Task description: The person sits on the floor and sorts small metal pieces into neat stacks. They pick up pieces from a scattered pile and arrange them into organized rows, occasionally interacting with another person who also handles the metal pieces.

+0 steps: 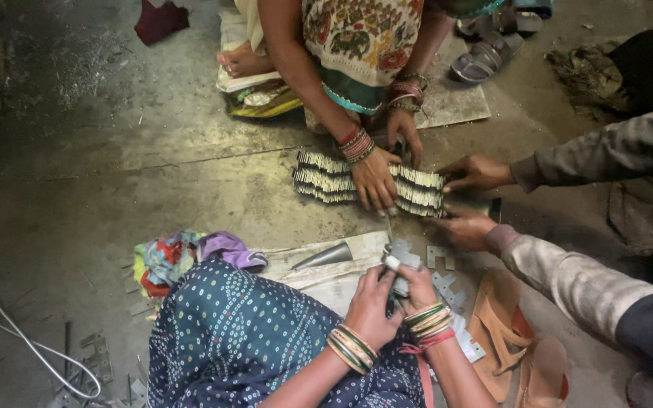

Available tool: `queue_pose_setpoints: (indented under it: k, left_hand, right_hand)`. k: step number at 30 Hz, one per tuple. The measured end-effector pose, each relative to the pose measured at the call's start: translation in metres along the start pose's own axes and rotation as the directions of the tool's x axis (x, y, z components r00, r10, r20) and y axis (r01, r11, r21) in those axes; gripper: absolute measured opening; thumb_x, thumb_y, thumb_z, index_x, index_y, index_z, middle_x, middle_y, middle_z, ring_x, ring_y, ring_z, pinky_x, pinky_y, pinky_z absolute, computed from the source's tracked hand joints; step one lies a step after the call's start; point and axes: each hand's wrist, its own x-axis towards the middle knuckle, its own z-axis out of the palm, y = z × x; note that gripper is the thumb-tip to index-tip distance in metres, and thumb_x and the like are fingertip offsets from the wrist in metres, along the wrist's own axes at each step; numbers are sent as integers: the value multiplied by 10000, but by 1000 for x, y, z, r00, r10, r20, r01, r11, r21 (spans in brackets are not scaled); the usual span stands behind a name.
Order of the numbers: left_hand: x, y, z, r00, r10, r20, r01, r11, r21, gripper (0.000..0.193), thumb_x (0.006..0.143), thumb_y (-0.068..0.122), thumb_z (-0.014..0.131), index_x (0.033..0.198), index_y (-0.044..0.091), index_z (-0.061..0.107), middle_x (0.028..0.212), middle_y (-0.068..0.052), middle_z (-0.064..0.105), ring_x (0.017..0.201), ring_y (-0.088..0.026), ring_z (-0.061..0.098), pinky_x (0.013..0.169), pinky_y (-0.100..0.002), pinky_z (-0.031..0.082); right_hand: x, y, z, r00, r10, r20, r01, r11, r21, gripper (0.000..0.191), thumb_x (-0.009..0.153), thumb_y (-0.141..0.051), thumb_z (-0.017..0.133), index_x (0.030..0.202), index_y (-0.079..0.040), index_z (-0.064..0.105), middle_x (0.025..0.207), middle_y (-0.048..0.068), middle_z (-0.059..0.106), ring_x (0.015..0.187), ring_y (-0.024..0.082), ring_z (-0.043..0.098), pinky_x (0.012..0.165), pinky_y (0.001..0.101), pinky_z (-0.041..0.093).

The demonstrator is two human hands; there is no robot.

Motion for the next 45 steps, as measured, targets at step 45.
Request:
queue_pose_setpoints:
  k: [45]
  left_hand:
    - [5,-74,-14,938,-345,-46,304,877,-371,439,815,173,816,1219,59,687,1148,-100,749,904,-184,748,748,-330,615]
  right_hand:
    - [121,-163,6,859,-396,-325,-269,192,-944,504,843,-339,676,1139,64,738,1161,327,718,1104,480,695,962,500,538]
